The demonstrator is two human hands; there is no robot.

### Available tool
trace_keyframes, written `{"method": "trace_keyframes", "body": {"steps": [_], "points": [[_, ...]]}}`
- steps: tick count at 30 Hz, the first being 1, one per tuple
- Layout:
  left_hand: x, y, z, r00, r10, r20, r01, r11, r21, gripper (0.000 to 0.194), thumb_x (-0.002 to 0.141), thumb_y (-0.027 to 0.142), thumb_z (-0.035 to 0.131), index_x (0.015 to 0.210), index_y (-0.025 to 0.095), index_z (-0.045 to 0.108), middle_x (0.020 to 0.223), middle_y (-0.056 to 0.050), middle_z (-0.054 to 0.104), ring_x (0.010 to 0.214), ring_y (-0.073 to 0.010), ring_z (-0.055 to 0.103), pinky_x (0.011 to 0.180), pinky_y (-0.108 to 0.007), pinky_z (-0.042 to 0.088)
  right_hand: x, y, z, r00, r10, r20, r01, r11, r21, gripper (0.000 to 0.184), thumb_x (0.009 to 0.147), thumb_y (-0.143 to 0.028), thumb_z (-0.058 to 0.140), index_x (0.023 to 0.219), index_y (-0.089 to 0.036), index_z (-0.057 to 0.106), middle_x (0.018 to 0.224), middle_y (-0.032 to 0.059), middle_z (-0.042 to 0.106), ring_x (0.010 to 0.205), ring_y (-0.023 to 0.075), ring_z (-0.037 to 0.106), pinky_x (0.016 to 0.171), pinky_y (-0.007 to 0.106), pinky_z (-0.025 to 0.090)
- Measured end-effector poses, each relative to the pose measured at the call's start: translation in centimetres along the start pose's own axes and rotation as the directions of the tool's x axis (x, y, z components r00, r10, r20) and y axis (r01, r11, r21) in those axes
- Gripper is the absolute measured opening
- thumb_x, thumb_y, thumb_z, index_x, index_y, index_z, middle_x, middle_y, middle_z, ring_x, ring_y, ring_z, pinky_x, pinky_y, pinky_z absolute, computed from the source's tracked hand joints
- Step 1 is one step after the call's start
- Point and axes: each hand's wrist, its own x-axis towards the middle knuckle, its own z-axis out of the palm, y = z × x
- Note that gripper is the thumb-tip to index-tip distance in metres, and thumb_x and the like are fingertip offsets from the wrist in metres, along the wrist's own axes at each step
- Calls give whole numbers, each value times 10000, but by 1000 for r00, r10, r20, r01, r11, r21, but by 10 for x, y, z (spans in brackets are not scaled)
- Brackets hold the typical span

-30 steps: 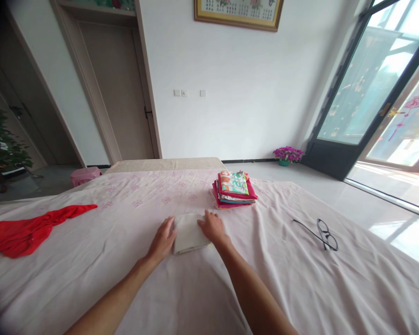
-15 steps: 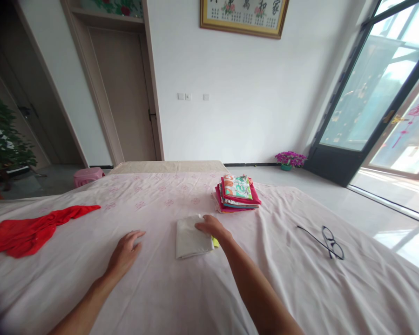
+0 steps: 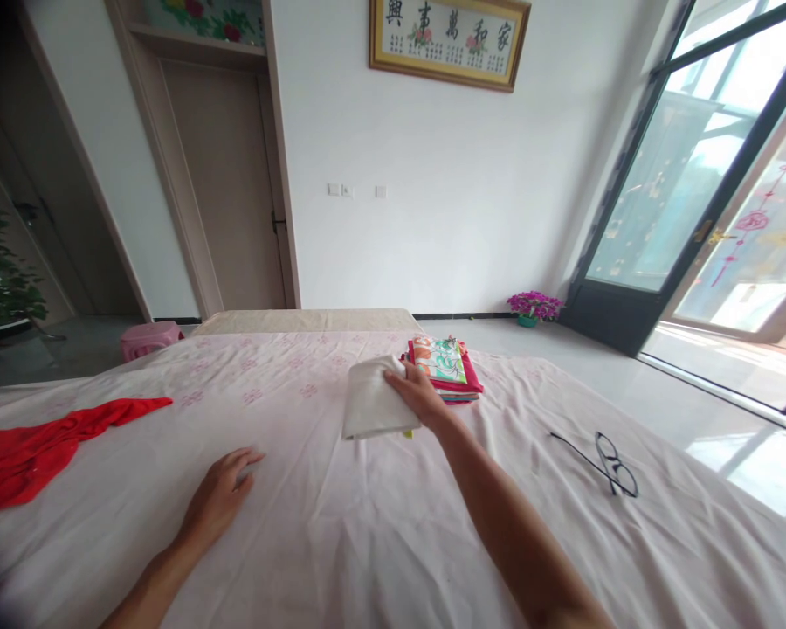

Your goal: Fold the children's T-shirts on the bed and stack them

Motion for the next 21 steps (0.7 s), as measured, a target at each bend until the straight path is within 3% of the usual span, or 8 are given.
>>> {"method": "trace_keyframes", "body": {"steps": [3,5,7,9,11,14,18,21], "points": [[1,-4,4,1000,6,-9,-6,1000,12,407,836,225,426,1140,165,690,1253,-96,642,1211,-221,557,1104,-405,392,29,-40,-50,998,-29,-56,28,999,-17,459,751,-546,694,1030,-193,605,761,2,658,612,151,594,563,251,492],[2,-5,5,1000,4,-9,-4,1000,17,408,834,235,427,1135,168,695,1252,-97,642,1206,-225,563,1096,-409,401,49,-52,-83,995,-38,-97,32,998,-62,443,772,-543,669,1020,-181,605,755,14,665,616,153,598,583,256,500],[2,-5,5,1000,2,-7,-2,1000,20,409,834,244,426,1131,173,698,1254,-95,641,1207,-226,566,1095,-408,404,67,-49,-111,985,-32,-172,-2,981,-196,400,826,-507,606,1036,-167,608,782,33,680,655,160,617,611,256,504],[3,-3,4,1000,1,-3,-1,1000,19,410,835,248,424,1133,181,697,1253,-89,642,1208,-223,569,1093,-403,408,81,-35,-130,960,6,-280,-119,915,-386,326,845,-429,579,992,-143,627,758,47,683,671,165,623,613,244,491],[3,-1,3,1000,-1,0,1,1000,13,410,838,251,420,1137,185,693,1255,-86,641,1207,-221,570,1089,-402,413,92,-17,-142,929,40,-369,-234,834,-500,250,818,-356,598,897,-123,644,687,52,666,649,170,614,589,237,467],[3,2,1,1000,0,-3,0,1000,-8,406,844,259,418,1139,193,689,1262,-80,639,1215,-218,564,1095,-404,410,106,2,-151,907,34,-419,-289,775,-562,220,803,-318,590,862,-115,652,675,56,658,643,176,608,577,239,444],[3,5,0,1000,-27,0,27,999,-32,394,831,269,436,1129,221,690,1265,-60,641,1224,-220,558,1104,-410,406,124,1,-163,903,-33,-429,-284,703,-652,290,838,-356,537,974,-133,663,844,67,696,781,196,636,663,248,462],[3,5,-1,999,-37,7,37,998,-48,391,824,270,441,1119,219,693,1263,-61,644,1223,-225,556,1111,-418,398,129,-2,-167,884,-44,-465,-342,618,-708,340,818,-368,567,1046,-133,660,999,123,690,947,264,633,813,331,473]]}}
